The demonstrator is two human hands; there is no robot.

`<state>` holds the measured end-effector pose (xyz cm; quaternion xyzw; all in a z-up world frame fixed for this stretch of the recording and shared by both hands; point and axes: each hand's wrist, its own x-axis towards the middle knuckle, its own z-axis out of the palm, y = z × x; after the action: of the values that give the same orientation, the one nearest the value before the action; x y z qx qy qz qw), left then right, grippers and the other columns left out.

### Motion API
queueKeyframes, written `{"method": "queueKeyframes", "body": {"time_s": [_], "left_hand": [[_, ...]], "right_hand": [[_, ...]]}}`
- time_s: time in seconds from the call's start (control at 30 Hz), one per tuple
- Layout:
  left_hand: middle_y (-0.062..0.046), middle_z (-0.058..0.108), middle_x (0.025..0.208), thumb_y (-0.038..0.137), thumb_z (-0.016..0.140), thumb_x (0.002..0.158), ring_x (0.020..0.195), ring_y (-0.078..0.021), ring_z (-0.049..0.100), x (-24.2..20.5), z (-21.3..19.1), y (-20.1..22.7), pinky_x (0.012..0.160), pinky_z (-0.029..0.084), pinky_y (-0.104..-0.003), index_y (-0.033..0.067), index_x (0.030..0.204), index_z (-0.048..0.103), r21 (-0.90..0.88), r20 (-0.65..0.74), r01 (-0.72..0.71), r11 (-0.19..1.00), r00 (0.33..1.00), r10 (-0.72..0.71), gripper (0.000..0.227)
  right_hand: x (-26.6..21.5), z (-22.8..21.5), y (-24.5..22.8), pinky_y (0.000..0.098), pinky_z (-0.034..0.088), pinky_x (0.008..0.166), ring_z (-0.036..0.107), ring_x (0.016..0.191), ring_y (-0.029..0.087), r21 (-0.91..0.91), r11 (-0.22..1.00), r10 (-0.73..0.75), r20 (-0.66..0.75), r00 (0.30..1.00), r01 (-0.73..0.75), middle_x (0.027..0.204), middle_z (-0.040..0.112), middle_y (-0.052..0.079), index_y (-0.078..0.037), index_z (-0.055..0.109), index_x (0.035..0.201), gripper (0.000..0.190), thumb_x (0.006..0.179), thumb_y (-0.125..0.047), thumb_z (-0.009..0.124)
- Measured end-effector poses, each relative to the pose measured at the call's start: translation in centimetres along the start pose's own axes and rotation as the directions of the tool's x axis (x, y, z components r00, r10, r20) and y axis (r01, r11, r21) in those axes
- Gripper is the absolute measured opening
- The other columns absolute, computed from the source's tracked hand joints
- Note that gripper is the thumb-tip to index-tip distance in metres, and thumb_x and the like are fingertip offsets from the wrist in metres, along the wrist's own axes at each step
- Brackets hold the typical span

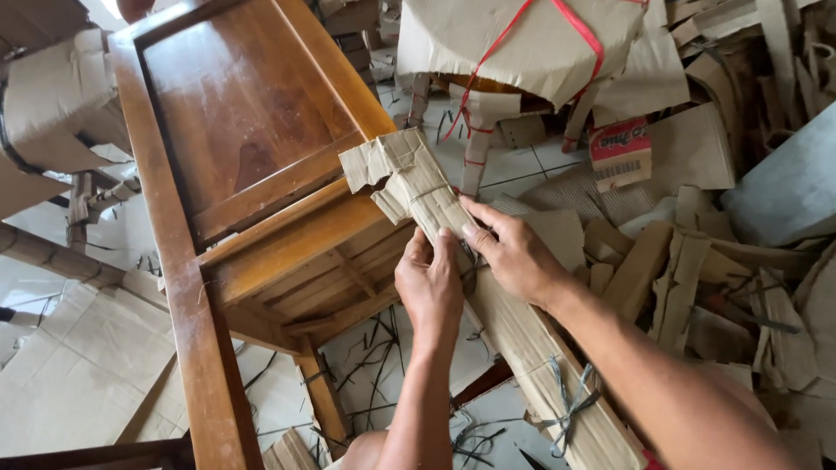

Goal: The person wraps a wooden chair leg with corrugated cardboard and secures it using wire ties. They repeatedly loop and twist the wire to fasten the cardboard in place.

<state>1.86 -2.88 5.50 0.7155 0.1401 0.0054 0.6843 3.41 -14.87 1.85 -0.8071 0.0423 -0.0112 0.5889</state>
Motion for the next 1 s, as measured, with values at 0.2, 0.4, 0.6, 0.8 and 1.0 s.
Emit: {"method": "queueKeyframes", "body": {"time_s": [0.2, 0.4, 0.6, 0.8, 1.0], "left_hand": [[-0.030, 0.070, 0.125, 0.022, 0.071, 0.092, 0.123, -0.0336, 0.067, 0.2, 0.3, -0.7, 0.097, 0.058, -0.046, -0.0094, 0.141, 0.056, -0.246, -0.029, -0.018, 0.969, 1.000, 0.011, 0.060], [-0.028, 0.066, 0.135, 0.027, 0.071, 0.092, 0.127, -0.0356, 0.064, -0.6, -0.5, -1.9, 0.101, 0.055, -0.048, -0.0038, 0.144, 0.055, -0.381, -0.008, 0.036, 0.924, 0.999, -0.042, 0.062], [-0.029, 0.060, 0.141, 0.024, 0.060, 0.100, 0.131, -0.0358, 0.058, -1.8, -1.6, -6.7, 0.105, 0.052, -0.048, -0.0017, 0.147, 0.054, -0.288, -0.006, -0.050, 0.956, 0.999, 0.051, 0.054], [-0.006, 0.069, 0.108, 0.022, 0.054, 0.093, 0.098, -0.0278, 0.064, -13.6, -6.8, -8.5, 0.087, 0.049, -0.040, 0.0168, 0.121, 0.060, 0.118, 0.174, -0.374, 0.920, 0.920, 0.352, 0.029], [-0.012, 0.063, 0.146, 0.031, 0.048, 0.111, 0.138, -0.0260, 0.064, -24.1, -15.6, -10.3, 0.124, 0.052, -0.037, 0.0076, 0.143, 0.055, -0.108, 0.465, -0.261, 0.959, 0.839, 0.281, 0.040]], "right_hand": [[0.0, -0.4, -0.7, 0.0462, 0.052, 0.103, 0.067, 0.121, 0.028, -0.009, 1.000, -0.010, -0.034, 0.999, 0.010, 0.130, 0.070, 0.019, -0.010, 0.064, 0.142, 0.044, 0.099, -0.023, 0.061], [-0.6, 0.1, 1.7, 0.0408, 0.049, 0.108, 0.061, 0.120, 0.021, 0.278, 0.961, 0.004, -0.013, 1.000, 0.000, 0.130, 0.069, 0.015, -0.010, 0.057, 0.148, 0.050, 0.099, -0.021, 0.061], [2.4, -0.3, 6.4, 0.0378, 0.041, 0.118, 0.053, 0.137, 0.023, 0.328, 0.942, -0.083, 0.028, 0.996, 0.069, 0.148, 0.058, 0.014, -0.012, 0.056, 0.147, 0.046, 0.102, -0.021, 0.063], [7.7, -4.8, 14.2, 0.0465, 0.042, 0.129, 0.058, 0.146, 0.048, -0.456, 0.226, -0.798, 0.420, 0.432, 0.861, 0.157, 0.059, 0.037, 0.011, 0.075, 0.130, 0.043, 0.093, 0.025, 0.059], [8.0, 1.8, 15.8, 0.0448, 0.040, 0.121, 0.055, 0.138, 0.044, -0.262, 0.365, -0.758, 0.474, 0.448, 0.894, 0.150, 0.057, 0.032, 0.007, 0.074, 0.128, 0.039, 0.094, 0.020, 0.059]]}}
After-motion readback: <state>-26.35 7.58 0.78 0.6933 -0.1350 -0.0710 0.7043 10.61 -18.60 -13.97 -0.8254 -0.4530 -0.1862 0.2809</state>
